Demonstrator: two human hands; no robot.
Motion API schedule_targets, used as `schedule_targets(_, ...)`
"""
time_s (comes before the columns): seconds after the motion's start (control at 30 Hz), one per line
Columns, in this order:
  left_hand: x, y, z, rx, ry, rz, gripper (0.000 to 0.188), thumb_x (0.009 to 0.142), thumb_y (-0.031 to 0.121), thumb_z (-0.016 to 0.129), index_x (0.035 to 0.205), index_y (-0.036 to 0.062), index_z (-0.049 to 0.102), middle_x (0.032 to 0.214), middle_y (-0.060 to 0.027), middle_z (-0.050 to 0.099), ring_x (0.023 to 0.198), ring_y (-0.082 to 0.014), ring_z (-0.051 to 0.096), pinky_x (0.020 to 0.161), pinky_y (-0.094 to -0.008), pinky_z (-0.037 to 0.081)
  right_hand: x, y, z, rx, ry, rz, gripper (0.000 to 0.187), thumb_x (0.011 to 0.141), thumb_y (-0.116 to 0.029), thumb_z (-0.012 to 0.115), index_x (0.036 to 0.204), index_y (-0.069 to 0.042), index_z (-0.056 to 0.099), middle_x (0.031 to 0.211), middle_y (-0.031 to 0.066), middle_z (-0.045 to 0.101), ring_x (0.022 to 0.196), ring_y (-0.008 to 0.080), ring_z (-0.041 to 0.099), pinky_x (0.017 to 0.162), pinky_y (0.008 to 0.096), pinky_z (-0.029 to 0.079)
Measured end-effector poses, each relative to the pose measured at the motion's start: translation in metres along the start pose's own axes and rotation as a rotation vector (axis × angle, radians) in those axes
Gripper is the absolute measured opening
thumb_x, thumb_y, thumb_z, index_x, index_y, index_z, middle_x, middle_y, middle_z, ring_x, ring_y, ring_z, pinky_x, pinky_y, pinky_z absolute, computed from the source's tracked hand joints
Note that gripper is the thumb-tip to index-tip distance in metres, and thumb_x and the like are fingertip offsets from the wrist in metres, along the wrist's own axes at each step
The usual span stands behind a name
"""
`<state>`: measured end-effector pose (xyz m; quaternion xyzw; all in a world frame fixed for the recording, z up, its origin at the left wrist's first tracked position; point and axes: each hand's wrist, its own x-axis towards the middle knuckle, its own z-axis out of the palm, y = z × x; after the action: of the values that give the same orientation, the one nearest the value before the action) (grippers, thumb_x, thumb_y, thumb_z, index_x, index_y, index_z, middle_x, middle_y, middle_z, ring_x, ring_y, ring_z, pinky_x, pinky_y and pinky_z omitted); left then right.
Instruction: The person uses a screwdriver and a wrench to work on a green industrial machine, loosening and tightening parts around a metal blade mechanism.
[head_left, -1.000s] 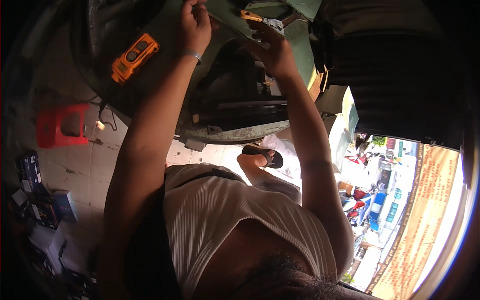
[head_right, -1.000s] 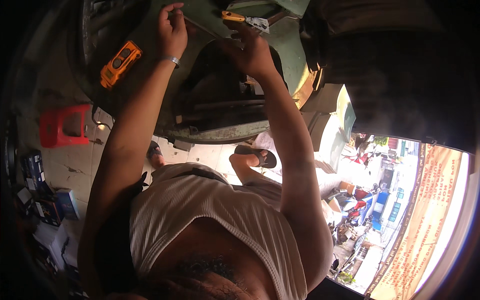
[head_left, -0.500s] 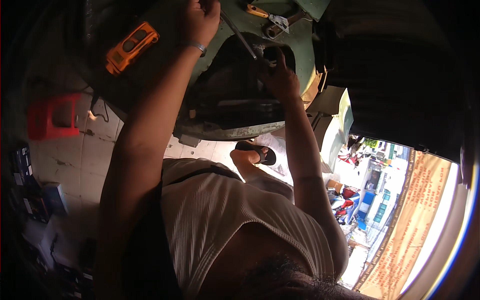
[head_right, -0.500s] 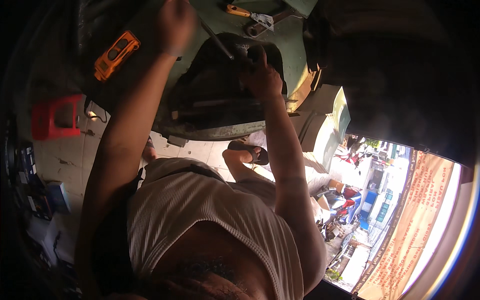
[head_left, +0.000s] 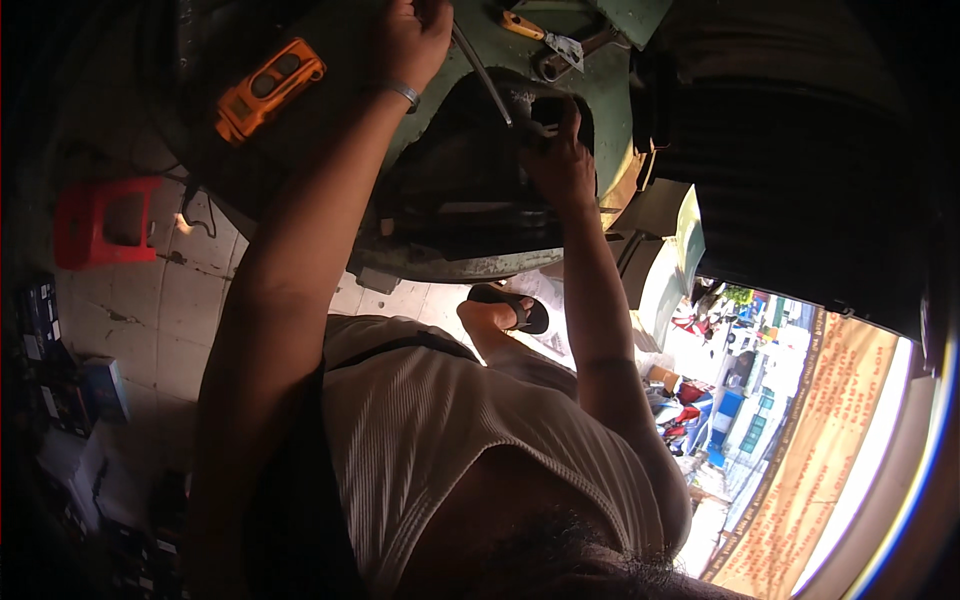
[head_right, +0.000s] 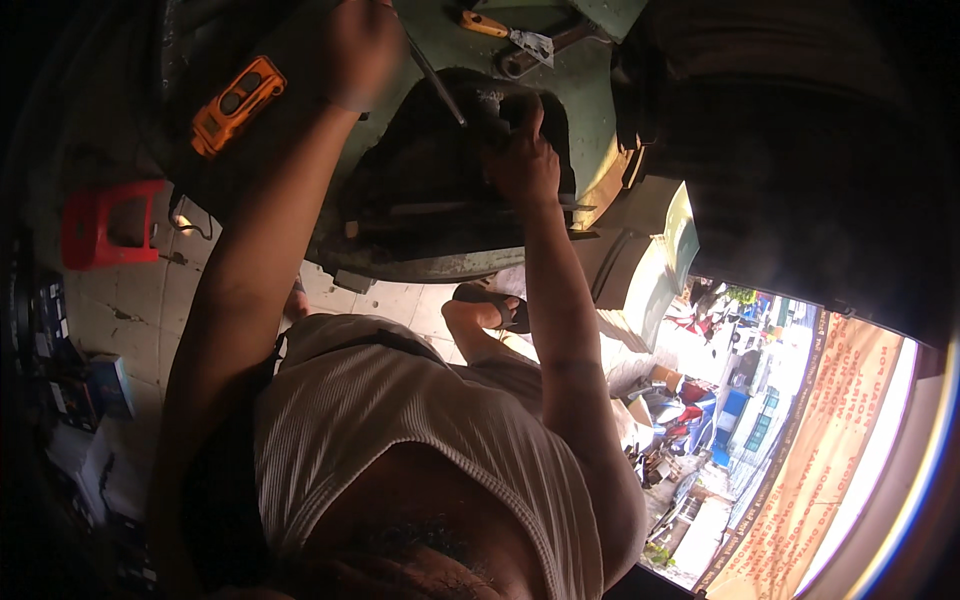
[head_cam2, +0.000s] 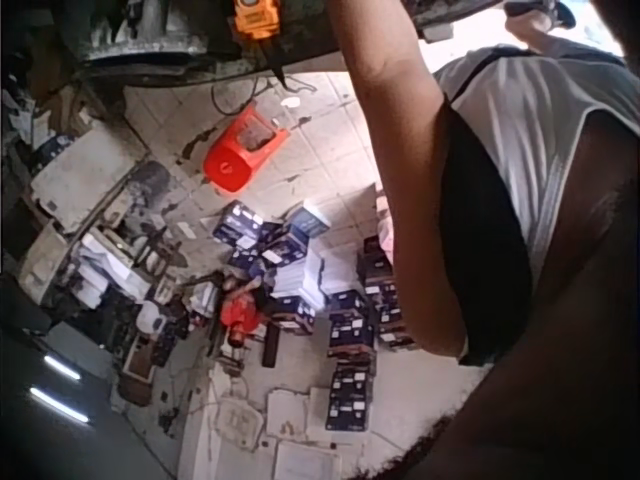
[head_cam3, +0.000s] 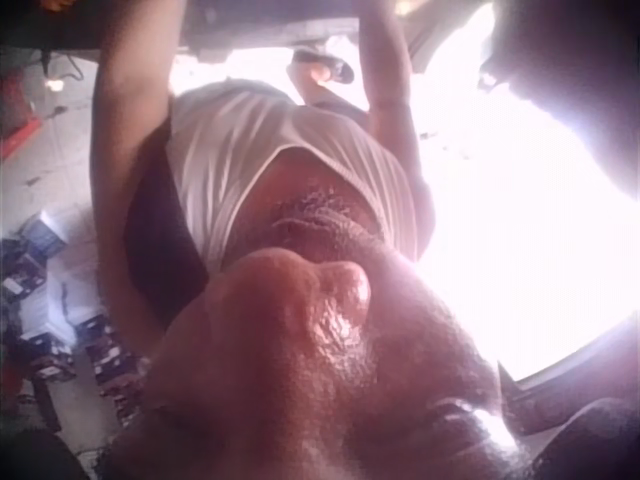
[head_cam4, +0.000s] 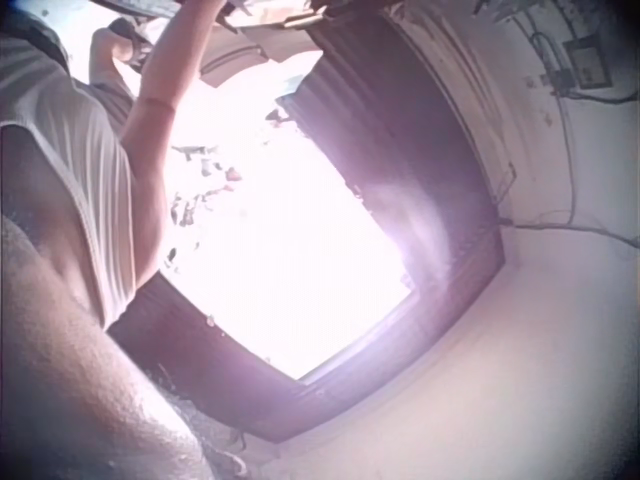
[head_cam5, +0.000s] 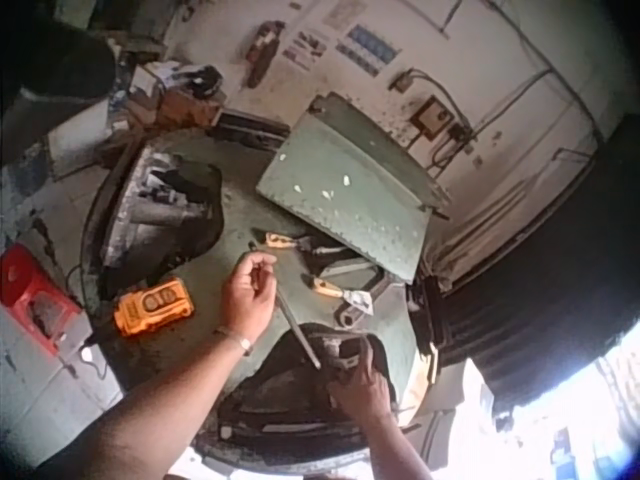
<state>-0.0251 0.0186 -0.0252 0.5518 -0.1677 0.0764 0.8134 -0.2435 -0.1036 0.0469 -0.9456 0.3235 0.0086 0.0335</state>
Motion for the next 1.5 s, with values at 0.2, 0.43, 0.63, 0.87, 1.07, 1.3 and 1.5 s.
schedule_targets(0.2,-0.001,0.003,0.001,-0.021,0.007,-0.022,0.010,0.102,0.007,0.060,0.110,0.0031,0.063,0.085,0.0031,0.061,0.074,-0.0051,0.055,0.067,-0.0230,0.047,-0.002,-0.004,-0.001,0.011,0.035,-0.002,0.105,0.084,-0.054,0.075,0.157,-0.010,0.015,0.108,0.0302,0.071,0.102,0.0520,0.067,0.089,0.0575,0.053)
schedule_targets(0.43,-0.001,0.013,-0.001,0.028,-0.003,-0.013,0.010,0.102,0.007,0.060,0.110,0.0030,0.063,0.081,0.0021,0.060,0.071,-0.0064,0.055,0.066,-0.0243,0.047,0.001,-0.001,0.000,-0.033,-0.009,0.044,0.107,0.083,-0.059,0.073,0.159,-0.009,0.017,0.114,0.0301,0.070,0.107,0.0501,0.067,0.092,0.0555,0.053)
schedule_targets(0.63,-0.003,0.017,-0.005,0.125,-0.024,0.013,0.027,0.103,0.008,0.056,0.129,0.0052,0.056,0.080,-0.0018,0.060,0.069,-0.0112,0.057,0.065,-0.0276,0.048,0.018,-0.014,-0.010,0.228,0.223,-0.234,0.089,0.086,-0.054,0.073,0.153,-0.006,0.039,0.121,0.0229,0.071,0.112,0.0437,0.068,0.097,0.0480,0.052)
schedule_targets(0.87,0.003,0.003,0.006,0.142,0.236,0.376,0.037,0.099,0.021,0.065,0.132,0.0059,0.059,0.080,-0.0105,0.069,0.082,-0.0279,0.070,0.085,-0.0460,0.051,0.108,-0.102,-0.031,0.579,0.297,-0.700,0.048,0.093,-0.026,0.073,0.132,0.000,0.062,0.097,0.0122,0.073,0.085,0.0195,0.072,0.076,0.0319,0.055)
schedule_targets(1.07,-0.005,0.009,-0.003,0.040,-0.246,0.203,0.062,0.102,0.026,0.062,0.157,0.0118,0.036,0.107,-0.0098,0.071,0.085,-0.0167,0.069,0.081,-0.0326,0.054,0.130,-0.127,-0.039,0.815,0.040,-0.480,0.032,0.097,-0.023,0.065,0.117,0.002,0.069,0.095,0.0127,0.072,0.087,0.0202,0.069,0.078,0.0324,0.054)
schedule_targets(1.3,-0.003,0.001,-0.004,-0.005,-0.400,0.028,0.050,0.102,0.030,0.065,0.147,0.0140,0.051,0.085,-0.0053,0.072,0.082,-0.0149,0.070,0.077,-0.0302,0.053,0.069,-0.071,-0.093,1.103,0.277,-0.324,0.018,0.096,-0.013,0.069,0.103,0.003,0.071,0.081,0.0072,0.071,0.068,0.0133,0.065,0.064,0.0285,0.052)
schedule_targets(1.5,0.000,0.028,0.042,0.194,-0.610,0.480,0.036,0.090,0.038,0.078,0.115,0.0117,0.074,0.087,-0.0034,0.072,0.085,-0.0201,0.071,0.081,-0.0369,0.054,0.041,-0.029,-0.108,0.983,0.697,-0.401,0.015,0.097,-0.011,0.069,0.099,0.004,0.068,0.080,0.0054,0.070,0.072,0.0110,0.065,0.067,0.0271,0.052)
